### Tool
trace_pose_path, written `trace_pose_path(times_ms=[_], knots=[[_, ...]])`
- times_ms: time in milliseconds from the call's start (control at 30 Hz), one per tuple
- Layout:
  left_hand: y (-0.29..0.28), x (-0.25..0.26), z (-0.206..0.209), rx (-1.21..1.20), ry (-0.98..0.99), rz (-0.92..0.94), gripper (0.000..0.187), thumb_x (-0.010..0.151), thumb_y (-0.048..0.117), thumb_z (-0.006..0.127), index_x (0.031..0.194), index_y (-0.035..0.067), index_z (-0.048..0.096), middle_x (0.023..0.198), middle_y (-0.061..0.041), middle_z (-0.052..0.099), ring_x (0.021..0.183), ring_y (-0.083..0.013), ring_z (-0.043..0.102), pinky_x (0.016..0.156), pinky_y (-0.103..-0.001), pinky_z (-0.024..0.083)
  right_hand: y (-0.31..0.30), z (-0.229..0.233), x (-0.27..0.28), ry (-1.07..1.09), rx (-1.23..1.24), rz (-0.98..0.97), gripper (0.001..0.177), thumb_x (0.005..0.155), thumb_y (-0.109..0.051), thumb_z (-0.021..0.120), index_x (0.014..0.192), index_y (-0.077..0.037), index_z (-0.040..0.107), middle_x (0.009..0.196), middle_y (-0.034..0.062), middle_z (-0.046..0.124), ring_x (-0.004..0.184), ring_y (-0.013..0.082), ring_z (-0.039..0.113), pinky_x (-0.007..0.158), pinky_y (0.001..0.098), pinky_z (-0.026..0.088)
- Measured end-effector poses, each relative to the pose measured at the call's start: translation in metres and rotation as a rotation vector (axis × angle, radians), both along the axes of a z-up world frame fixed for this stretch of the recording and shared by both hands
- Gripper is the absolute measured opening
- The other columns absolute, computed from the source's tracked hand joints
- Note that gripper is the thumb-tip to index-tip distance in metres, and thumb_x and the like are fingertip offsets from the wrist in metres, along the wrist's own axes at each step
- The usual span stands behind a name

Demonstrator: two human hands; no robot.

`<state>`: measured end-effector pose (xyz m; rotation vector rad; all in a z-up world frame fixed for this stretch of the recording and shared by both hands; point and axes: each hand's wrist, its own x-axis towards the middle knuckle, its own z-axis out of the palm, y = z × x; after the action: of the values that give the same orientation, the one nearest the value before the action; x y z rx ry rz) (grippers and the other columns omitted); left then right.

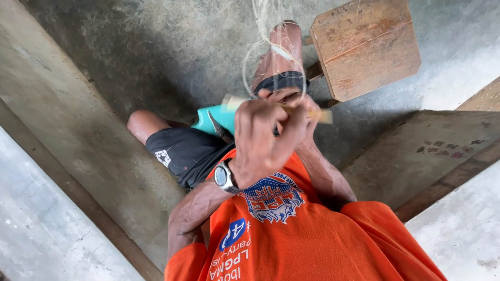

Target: Weaving a fishing net by hand using a wooden shuttle and a gauge to create uniform mesh.

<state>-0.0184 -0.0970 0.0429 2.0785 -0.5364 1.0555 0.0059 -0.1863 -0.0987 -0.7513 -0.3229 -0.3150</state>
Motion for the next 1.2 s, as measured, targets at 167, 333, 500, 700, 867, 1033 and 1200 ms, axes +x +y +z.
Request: trace_pose_path(times_ms=[167,333,500,700,867,1033,1200], knots=[[0.011,-0.039,-0.016,0.046,-0.358,-0.124,0.021,0.086,0.01,0.055,0.097,0.019,0.07,0.106,-0.003,0.07,0.106,-0.0207,0.063,0.096,-0.042,0.051,-0.013,-0.005,0.009,-0.048,0.004,-0.041,0.022,0.089,-0.009,0.064,0.092,0.007,0.049,0.106,0.0299,0.056,0.111,0.052,0.059,0.083,0.0476,0.057],[0.03,-0.04,-0.042,0.122,-0.418,-0.067,0.014,0.091,0.017,0.059,0.098,0.025,0.068,0.103,0.0,0.073,0.104,-0.0187,0.062,0.098,-0.044,0.049,-0.019,-0.005,0.0,0.041,0.119,0.109,0.012,0.09,0.001,0.056,0.097,0.005,0.046,0.095,0.0276,0.056,0.112,0.0522,0.059,0.087,0.0499,0.056],[0.021,-0.033,-0.039,-0.186,-0.047,-0.274,0.013,0.093,0.013,0.059,0.095,0.014,0.072,0.094,-0.008,0.071,0.086,-0.0247,0.066,0.09,-0.051,0.052,-0.014,-0.002,-0.008,0.148,0.21,0.167,0.013,0.093,-0.003,0.054,0.101,0.002,0.046,0.099,0.027,0.062,0.112,0.049,0.059,0.091,0.0506,0.056],[0.028,-0.029,-0.038,-0.126,0.177,-0.262,0.026,0.095,0.003,0.047,0.111,0.008,0.067,0.089,-0.01,0.064,0.075,-0.0263,0.061,0.071,-0.04,0.053,-0.022,-0.015,-0.008,0.113,0.261,0.256,0.02,0.093,-0.01,0.055,0.103,0.003,0.045,0.104,0.0317,0.059,0.117,0.0513,0.055,0.098,0.0599,0.049],[0.031,-0.025,-0.038,-0.097,0.252,-0.241,0.025,0.096,0.006,0.048,0.116,0.007,0.064,0.081,-0.01,0.059,0.067,-0.0284,0.057,0.064,-0.039,0.051,-0.022,-0.008,-0.009,0.134,0.166,0.22,0.023,0.094,-0.018,0.057,0.101,0.001,0.046,0.104,0.0285,0.062,0.117,0.0466,0.057,0.097,0.0556,0.051],[0.038,-0.019,-0.021,-0.037,0.257,-0.17,0.021,0.093,0.005,0.056,0.114,0.005,0.062,0.079,-0.013,0.057,0.065,-0.0326,0.058,0.058,-0.04,0.052,-0.018,-0.007,-0.009,0.159,0.163,0.183,0.016,0.093,-0.009,0.057,0.097,0.001,0.045,0.1,0.0315,0.062,0.111,0.0486,0.06,0.093,0.0562,0.054],[0.044,-0.012,-0.009,0.195,0.212,0.09,0.022,0.091,0.004,0.054,0.108,0.012,0.066,0.096,-0.007,0.056,0.072,-0.021,0.057,0.06,-0.033,0.046,-0.015,0.006,-0.009,0.125,0.097,0.195,0.02,0.092,-0.011,0.06,0.094,0.0,0.044,0.1,0.0329,0.062,0.109,0.0485,0.06,0.094,0.0553,0.053]])
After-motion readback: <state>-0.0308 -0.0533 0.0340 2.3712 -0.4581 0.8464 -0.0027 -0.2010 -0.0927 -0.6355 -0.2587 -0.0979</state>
